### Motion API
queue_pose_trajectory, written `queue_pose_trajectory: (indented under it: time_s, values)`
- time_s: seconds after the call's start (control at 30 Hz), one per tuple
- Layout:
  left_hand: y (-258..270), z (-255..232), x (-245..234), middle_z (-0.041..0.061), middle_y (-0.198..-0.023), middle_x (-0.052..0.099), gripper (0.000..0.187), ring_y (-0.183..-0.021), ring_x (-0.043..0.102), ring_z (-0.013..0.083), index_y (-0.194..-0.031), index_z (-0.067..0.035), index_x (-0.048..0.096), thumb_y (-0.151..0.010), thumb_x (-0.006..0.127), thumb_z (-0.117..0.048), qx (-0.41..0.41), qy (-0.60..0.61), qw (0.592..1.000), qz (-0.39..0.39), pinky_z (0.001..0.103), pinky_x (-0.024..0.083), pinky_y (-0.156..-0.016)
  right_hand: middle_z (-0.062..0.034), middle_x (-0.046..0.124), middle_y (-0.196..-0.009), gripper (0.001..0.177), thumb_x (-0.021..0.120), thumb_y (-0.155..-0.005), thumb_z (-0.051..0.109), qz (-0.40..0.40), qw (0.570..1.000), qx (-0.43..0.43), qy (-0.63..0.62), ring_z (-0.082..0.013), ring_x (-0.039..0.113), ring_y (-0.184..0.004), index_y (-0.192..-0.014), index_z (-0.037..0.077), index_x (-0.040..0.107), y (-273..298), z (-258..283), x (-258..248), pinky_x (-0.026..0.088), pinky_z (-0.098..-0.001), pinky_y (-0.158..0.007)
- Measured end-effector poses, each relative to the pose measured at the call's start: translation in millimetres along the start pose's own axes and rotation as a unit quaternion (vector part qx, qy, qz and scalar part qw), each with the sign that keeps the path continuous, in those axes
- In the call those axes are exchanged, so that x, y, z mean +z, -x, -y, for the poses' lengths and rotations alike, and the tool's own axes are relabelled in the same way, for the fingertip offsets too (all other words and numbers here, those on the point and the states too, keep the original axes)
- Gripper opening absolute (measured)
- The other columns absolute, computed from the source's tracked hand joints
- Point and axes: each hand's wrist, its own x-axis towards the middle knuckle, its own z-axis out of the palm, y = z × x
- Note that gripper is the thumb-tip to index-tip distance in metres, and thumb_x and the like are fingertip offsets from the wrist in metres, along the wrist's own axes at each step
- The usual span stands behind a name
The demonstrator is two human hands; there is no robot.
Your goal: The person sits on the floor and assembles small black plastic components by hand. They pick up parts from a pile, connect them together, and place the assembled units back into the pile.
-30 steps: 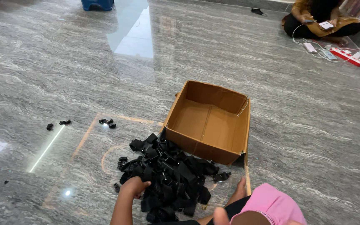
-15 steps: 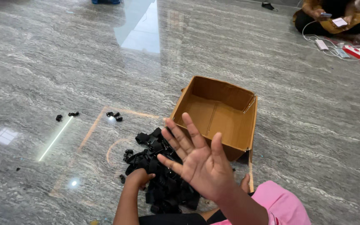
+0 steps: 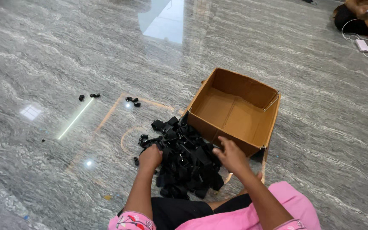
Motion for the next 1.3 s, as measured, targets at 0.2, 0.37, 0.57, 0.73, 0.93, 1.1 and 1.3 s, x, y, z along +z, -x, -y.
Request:
queue_pose_trajectory:
  time_s: [0.2, 0.37, 0.57, 0.73, 0.93, 1.1, 1.3]
  values:
    - [46, -62, -18, 0.017, -0.113, 0.068, 0.052, -0.101, 0.068, 0.0403, -0.114, -0.01, 0.064, -0.086, 0.073, -0.053, 0.113, 0.127, 0.985, -0.022, 0.05, 0.056, -0.084, -0.0208, 0.059, -0.128, 0.084, 0.077, -0.086, 0.041, 0.154, 0.975, -0.129, 0.094, -0.0429, 0.065, -0.109, -0.157, 0.021, 0.036, -4, -24, 105, 0.054, -0.0492, -0.092]
    - [82, -100, -36, 0.019, -0.122, 0.061, 0.062, -0.105, 0.066, 0.0421, -0.128, -0.011, 0.06, -0.084, 0.076, -0.052, 0.17, 0.063, 0.98, 0.083, 0.049, 0.055, -0.087, -0.0179, 0.067, -0.115, 0.052, 0.084, -0.077, 0.025, 0.031, 0.966, -0.253, -0.037, -0.0384, 0.067, -0.104, -0.123, 0.012, 0.065, -41, -54, 137, 0.055, -0.0452, -0.089]
    - [112, -135, -95, 0.015, -0.118, 0.066, 0.059, -0.106, 0.066, 0.0376, -0.131, -0.011, 0.059, -0.088, 0.07, -0.05, 0.127, 0.09, 0.988, -0.014, 0.048, 0.054, -0.088, -0.005, 0.073, -0.106, 0.043, 0.069, -0.082, 0.012, 0.12, 0.876, -0.027, -0.467, -0.0152, 0.067, -0.094, -0.125, 0.004, 0.069, -60, -45, 56, 0.053, -0.0314, -0.08]
    - [131, -155, -95, 0.014, -0.12, 0.071, 0.051, -0.11, 0.068, 0.0339, -0.126, -0.01, 0.064, -0.092, 0.066, -0.047, 0.114, 0.26, 0.956, -0.078, 0.045, 0.054, -0.091, -0.0116, 0.072, -0.11, 0.042, 0.058, -0.089, 0.014, 0.157, 0.735, -0.046, -0.658, -0.0208, 0.069, -0.102, -0.127, -0.003, 0.065, -23, -17, -22, 0.054, -0.0338, -0.095]
    - [115, -153, -43, 0.014, -0.116, 0.076, 0.059, -0.11, 0.073, 0.0273, -0.134, -0.008, 0.064, -0.096, 0.059, -0.054, 0.035, 0.408, 0.907, 0.098, 0.036, 0.056, -0.093, -0.0184, 0.07, -0.111, 0.032, 0.054, -0.098, 0.016, 0.126, 0.658, -0.076, -0.738, -0.0257, 0.067, -0.103, -0.122, -0.004, 0.063, -16, -14, -36, 0.055, -0.0366, -0.094]
    - [112, -174, -43, 0.003, -0.11, 0.071, 0.061, -0.1, 0.071, 0.0191, -0.144, -0.014, 0.05, -0.098, 0.057, -0.053, -0.059, 0.544, 0.76, 0.351, 0.036, 0.057, -0.084, -0.0135, 0.06, -0.098, 0.023, 0.059, -0.11, 0.019, 0.153, 0.529, -0.177, -0.816, -0.0231, 0.056, -0.085, -0.123, 0.001, 0.062, -21, -7, -26, 0.051, -0.0359, -0.074]
    - [128, -186, -40, 0.008, -0.095, 0.071, 0.043, -0.082, 0.072, 0.0198, -0.125, -0.003, 0.058, -0.09, 0.074, -0.023, 0.023, 0.747, 0.585, 0.316, 0.034, 0.059, -0.079, -0.0101, 0.059, -0.104, 0.016, 0.064, -0.102, 0.013, 0.047, 0.657, -0.198, -0.726, -0.0209, 0.055, -0.093, -0.114, 0.002, 0.064, -14, 0, -24, 0.048, -0.033, -0.084]
